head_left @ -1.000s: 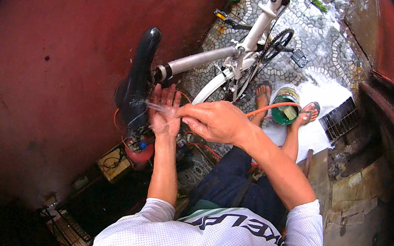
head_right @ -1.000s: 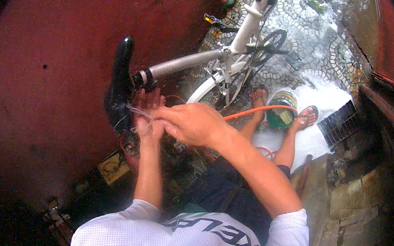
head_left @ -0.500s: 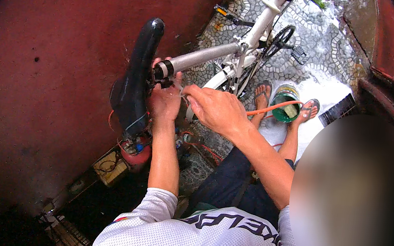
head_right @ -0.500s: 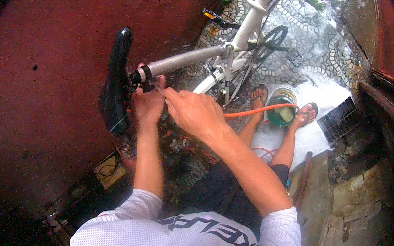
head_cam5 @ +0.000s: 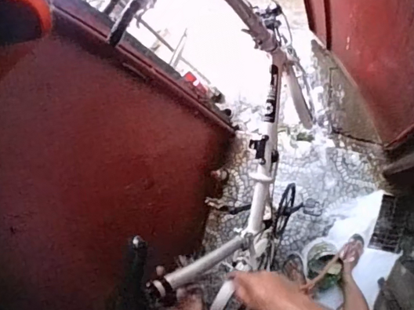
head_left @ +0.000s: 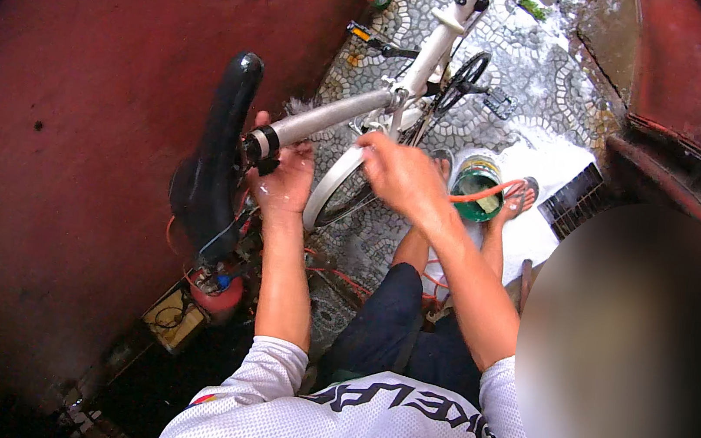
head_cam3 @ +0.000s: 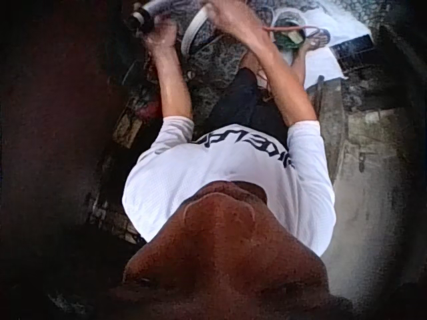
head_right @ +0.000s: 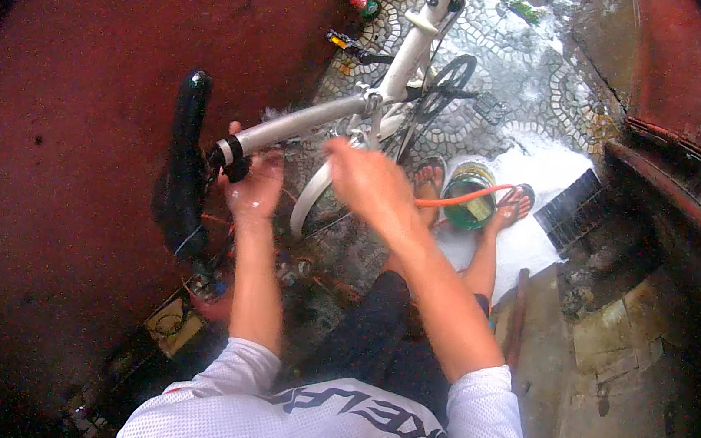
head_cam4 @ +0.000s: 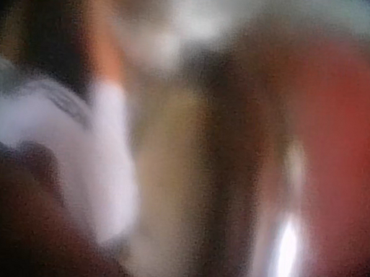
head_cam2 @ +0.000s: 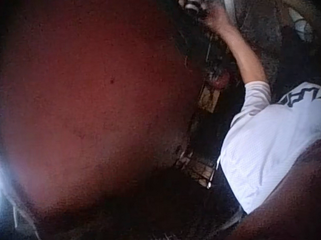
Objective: The person washes a white bicycle using a hose and a sponge. They spray water on the frame, wheels, and handlebars, then scrub with a sponge and rinse again. The bicycle is moved slightly during the process.
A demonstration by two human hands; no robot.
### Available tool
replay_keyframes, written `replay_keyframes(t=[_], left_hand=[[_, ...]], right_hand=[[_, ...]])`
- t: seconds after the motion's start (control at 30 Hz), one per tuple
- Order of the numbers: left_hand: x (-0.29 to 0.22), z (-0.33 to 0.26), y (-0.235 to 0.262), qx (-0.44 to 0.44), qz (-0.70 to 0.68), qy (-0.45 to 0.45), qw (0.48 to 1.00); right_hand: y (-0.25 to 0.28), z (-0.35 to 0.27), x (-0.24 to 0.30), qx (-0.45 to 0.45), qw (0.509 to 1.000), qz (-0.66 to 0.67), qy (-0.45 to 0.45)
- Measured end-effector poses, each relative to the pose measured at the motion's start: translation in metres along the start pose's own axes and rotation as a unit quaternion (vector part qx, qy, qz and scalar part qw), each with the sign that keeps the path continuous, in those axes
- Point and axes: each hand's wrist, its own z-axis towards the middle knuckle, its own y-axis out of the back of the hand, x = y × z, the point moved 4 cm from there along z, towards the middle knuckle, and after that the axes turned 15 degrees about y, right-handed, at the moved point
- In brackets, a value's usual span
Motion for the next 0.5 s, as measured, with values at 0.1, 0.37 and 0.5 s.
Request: replay_keyframes(t=[0.1, 0.37, 0.5], left_hand=[[0.033, 0.023, 0.023, -0.084, 0.058, 0.013, 0.995], [0.108, 0.098, 0.038, -0.159, 0.426, 0.031, 0.89], [0.113, 0.117, 0.045, -0.117, 0.461, -0.033, 0.879]], right_hand=[[0.02, 0.0, -0.048, -0.087, 0.989, -0.069, -0.102], [0.021, 0.01, -0.062, 0.0, 0.994, -0.025, -0.109], [0.022, 0.005, -0.062, -0.005, 0.995, -0.028, -0.091]])
